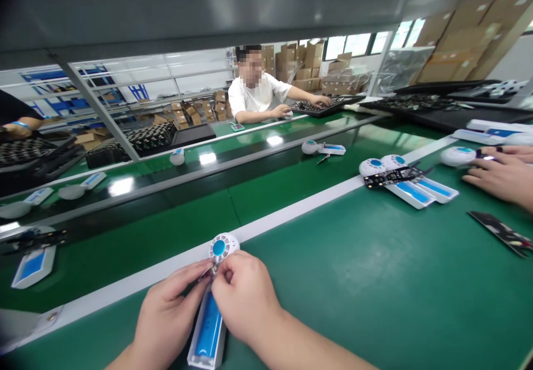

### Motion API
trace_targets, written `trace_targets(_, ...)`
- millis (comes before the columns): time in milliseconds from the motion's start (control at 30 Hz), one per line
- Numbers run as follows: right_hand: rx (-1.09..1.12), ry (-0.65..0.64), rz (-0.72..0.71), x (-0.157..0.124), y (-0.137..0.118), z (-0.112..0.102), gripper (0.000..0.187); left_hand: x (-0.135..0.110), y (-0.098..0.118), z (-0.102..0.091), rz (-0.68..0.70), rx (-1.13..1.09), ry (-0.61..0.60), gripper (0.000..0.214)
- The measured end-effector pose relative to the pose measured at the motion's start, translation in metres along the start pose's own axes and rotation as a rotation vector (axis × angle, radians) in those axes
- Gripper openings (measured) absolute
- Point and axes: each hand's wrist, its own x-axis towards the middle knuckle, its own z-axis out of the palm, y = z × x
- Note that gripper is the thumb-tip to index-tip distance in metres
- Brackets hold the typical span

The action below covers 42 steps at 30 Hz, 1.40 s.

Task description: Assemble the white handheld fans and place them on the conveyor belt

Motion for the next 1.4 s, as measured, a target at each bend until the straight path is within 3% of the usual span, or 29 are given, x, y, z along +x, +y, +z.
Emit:
trace_targets(333, 0.113, -0.012, 0.154, 0.0, -0.002, 0.0, 0.018, 0.0, -0.004, -0.003, 0.242, 0.133, -0.048, 0.03)
trace_targets(533, 0.12, 0.028, 0.16, -0.002, 0.002, 0.004, 0.018, 0.003, -0.003, -0.007, 0.314, 0.212, -0.098, 0.031)
trace_targets(667, 0.185, -0.02, 0.212, -0.003, 0.002, 0.007, 0.017, 0.003, 0.0, -0.008, 0.344, 0.174, -0.139, 0.037)
trace_targets(767, 0.157, -0.045, 0.226, -0.001, -0.002, 0.005, 0.018, 0.005, 0.004, -0.003, 0.149, 0.049, -0.123, 0.028)
trace_targets(867, 0.08, -0.008, 0.169, 0.006, -0.005, -0.002, 0.014, 0.015, 0.001, -0.008, -0.303, -0.123, -0.101, 0.014)
trace_targets(967, 0.028, 0.131, 0.068, 0.016, -0.003, -0.013, 0.012, 0.047, -0.017, -0.038, -0.705, -0.132, 0.0, 0.034)
trace_targets(1033, -0.001, 0.211, 0.033, 0.022, 0.001, -0.02, 0.014, 0.085, -0.028, -0.065, -0.747, 0.108, 0.117, 0.036)
trace_targets(1100, -0.004, 0.241, 0.028, 0.027, 0.005, -0.024, 0.016, 0.132, -0.028, -0.081, -0.546, 0.522, 0.136, 0.045)
trace_targets(1133, -0.014, 0.234, 0.018, 0.028, 0.006, -0.025, 0.016, 0.154, -0.024, -0.079, -0.457, 0.651, 0.113, 0.052)
trace_targets(1167, -0.041, 0.218, 0.0, 0.029, 0.007, -0.027, 0.016, 0.174, -0.016, -0.071, -0.345, 0.716, 0.055, 0.056)
trace_targets(1233, -0.153, 0.169, -0.056, 0.029, 0.006, -0.029, 0.017, 0.205, 0.003, -0.03, -0.191, 0.687, -0.115, 0.047)
trace_targets(1300, -0.298, 0.125, -0.101, 0.029, 0.005, -0.029, 0.018, 0.225, 0.021, 0.034, -0.109, 0.644, -0.247, 0.029)
trace_targets(1400, -0.419, 0.066, -0.065, 0.035, 0.007, -0.02, 0.02, 0.247, 0.04, 0.14, -0.018, 0.644, -0.378, 0.028)
